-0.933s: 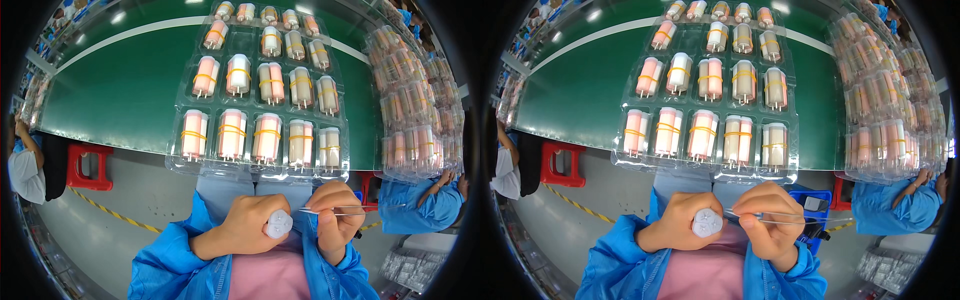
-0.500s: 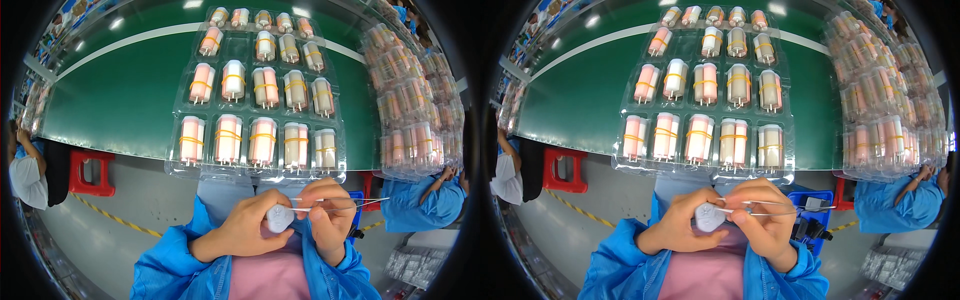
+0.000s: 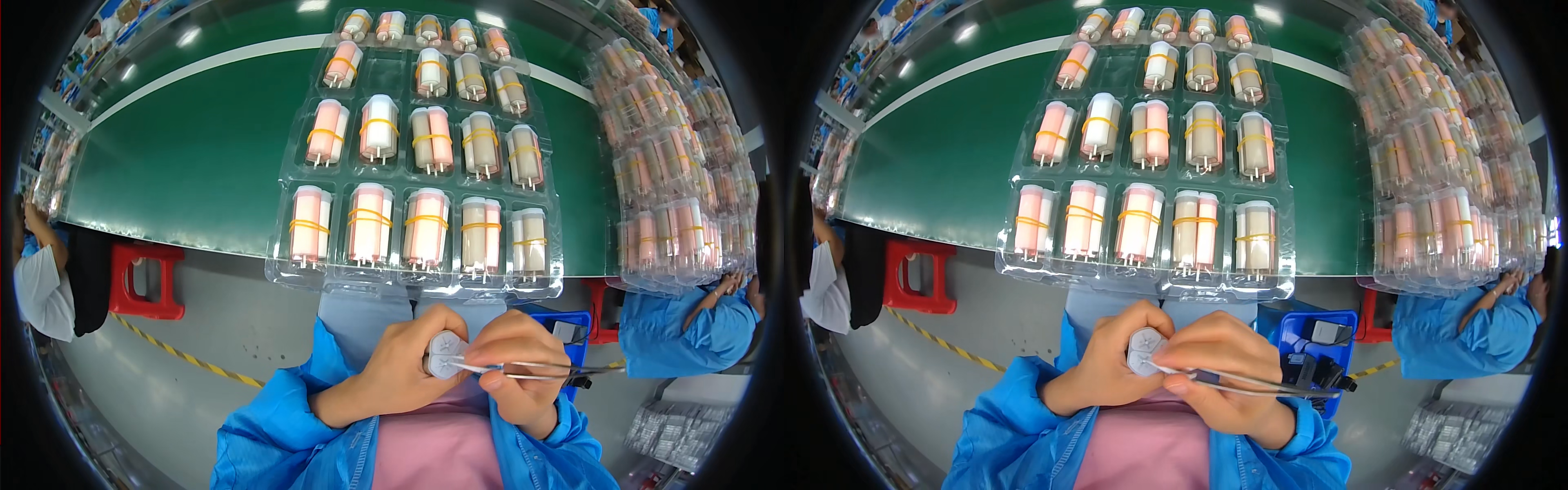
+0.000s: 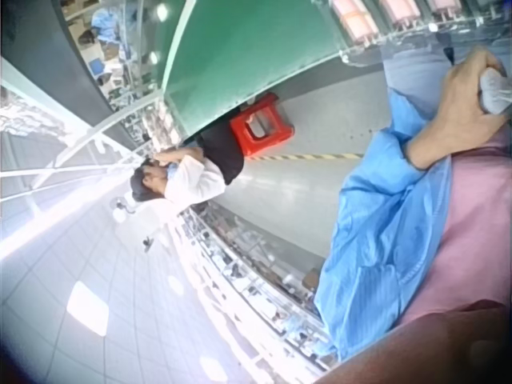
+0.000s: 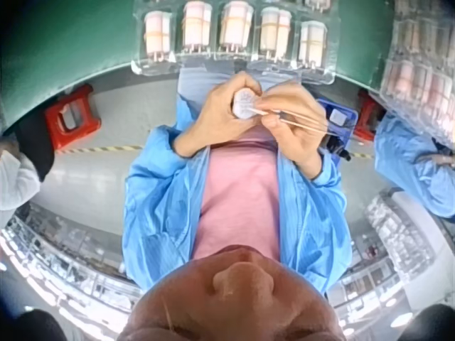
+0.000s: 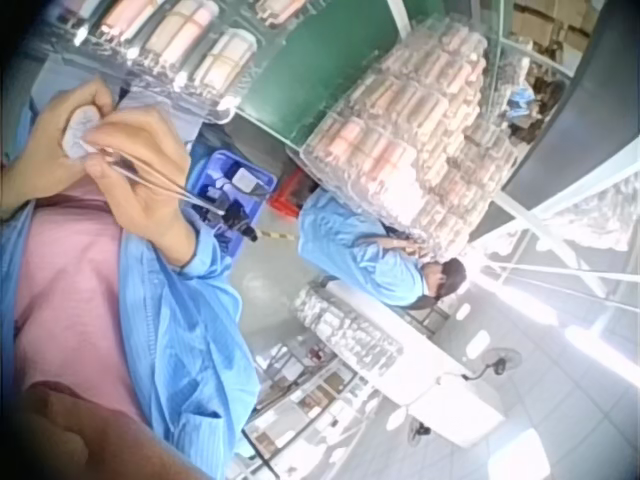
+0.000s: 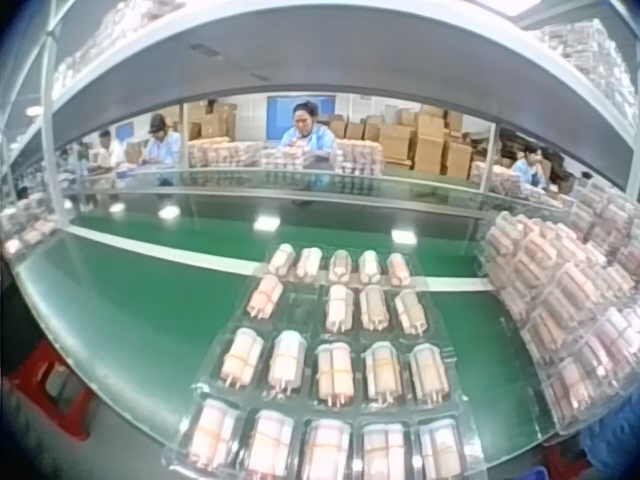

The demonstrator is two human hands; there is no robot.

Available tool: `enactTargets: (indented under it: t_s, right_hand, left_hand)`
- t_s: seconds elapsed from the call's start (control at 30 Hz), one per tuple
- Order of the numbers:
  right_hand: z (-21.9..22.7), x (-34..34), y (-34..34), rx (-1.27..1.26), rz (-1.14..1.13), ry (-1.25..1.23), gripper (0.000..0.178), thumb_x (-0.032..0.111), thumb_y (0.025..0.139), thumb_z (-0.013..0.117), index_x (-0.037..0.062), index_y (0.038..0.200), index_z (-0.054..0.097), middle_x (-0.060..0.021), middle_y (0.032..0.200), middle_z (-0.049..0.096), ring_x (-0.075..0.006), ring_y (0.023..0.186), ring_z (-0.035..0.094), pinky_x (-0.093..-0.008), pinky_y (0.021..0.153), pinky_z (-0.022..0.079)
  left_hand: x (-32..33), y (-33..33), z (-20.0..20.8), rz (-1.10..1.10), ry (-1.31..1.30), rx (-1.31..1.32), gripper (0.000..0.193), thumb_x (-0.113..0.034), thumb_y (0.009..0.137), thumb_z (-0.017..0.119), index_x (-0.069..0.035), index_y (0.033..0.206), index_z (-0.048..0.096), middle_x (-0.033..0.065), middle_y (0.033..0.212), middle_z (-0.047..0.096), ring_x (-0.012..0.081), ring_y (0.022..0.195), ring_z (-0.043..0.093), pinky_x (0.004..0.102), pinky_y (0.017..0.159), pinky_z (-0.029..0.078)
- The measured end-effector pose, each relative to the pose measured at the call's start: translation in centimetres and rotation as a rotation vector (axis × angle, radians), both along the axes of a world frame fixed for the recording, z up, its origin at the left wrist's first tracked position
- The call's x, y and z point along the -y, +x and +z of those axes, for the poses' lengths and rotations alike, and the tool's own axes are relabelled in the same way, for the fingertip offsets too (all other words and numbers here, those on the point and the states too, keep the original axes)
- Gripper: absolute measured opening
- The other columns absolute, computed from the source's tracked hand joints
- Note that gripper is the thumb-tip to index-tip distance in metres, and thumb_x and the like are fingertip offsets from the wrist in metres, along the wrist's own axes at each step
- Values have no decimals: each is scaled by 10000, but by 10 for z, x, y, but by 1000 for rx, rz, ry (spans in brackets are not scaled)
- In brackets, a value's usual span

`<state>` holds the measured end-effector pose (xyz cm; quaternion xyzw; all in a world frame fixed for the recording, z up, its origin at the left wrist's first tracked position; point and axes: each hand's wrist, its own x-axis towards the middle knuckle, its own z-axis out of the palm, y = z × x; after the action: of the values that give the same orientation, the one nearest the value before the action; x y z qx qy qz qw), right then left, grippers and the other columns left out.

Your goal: Assembling small parts into plastic housings on a production line.

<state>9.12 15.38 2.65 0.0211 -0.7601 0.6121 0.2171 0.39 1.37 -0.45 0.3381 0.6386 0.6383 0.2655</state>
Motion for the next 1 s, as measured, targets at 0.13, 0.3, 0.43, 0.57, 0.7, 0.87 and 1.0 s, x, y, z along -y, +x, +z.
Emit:
enactTargets:
  t_s: [0.13,0.3,0.43,0.57,0.7,0.87,1.0]
  right_hand:
    - [0,2,-4,-29,43,51,143,82,752,717,11,870,679,-110,835,658,-236,683,612,-304,597,483]
    - [0,2,-6,-26,66,56,137,63,735,719,15,855,674,-100,815,665,-236,681,612,-304,603,484]
    - [-1,1,-8,-27,89,33,126,53,729,720,17,840,673,-98,802,668,-239,683,612,-308,614,484]
    - [-1,1,-8,-23,88,32,116,45,727,716,18,831,672,-96,795,668,-241,683,613,-309,617,484]
    - [-3,2,-8,-20,75,-10,94,45,730,712,22,811,671,-94,786,664,-233,678,614,-300,603,482]
    - [-2,3,-8,8,48,-14,69,48,734,711,29,787,671,-92,772,654,-222,658,612,-291,577,475]
    - [-4,3,-7,5,49,-13,65,49,736,711,29,783,670,-92,768,650,-224,645,606,-296,571,473]
  left_hand:
    - [1,-1,-4,-20,27,-45,273,-31,669,725,-45,878,550,110,749,600,289,650,622,340,553,464]
    - [3,-2,-5,-24,13,-53,262,-50,665,723,-47,867,557,117,736,600,297,644,617,345,542,456]
    - [3,-2,-5,-34,7,-55,262,-67,667,725,-46,864,554,121,727,603,304,644,619,350,541,460]
    - [4,-3,-5,-41,9,-62,257,-73,669,723,-47,861,554,124,728,606,310,646,620,353,539,463]
    - [3,-2,-5,-27,9,-72,254,-74,670,721,-48,859,553,123,722,604,307,637,620,353,529,461]
    - [2,-1,-7,-10,5,-117,240,-79,677,720,-52,846,551,118,703,596,302,615,614,353,515,455]
    - [2,-1,-7,-8,-6,-131,231,-80,682,717,-55,840,551,117,694,594,303,608,610,356,508,451]
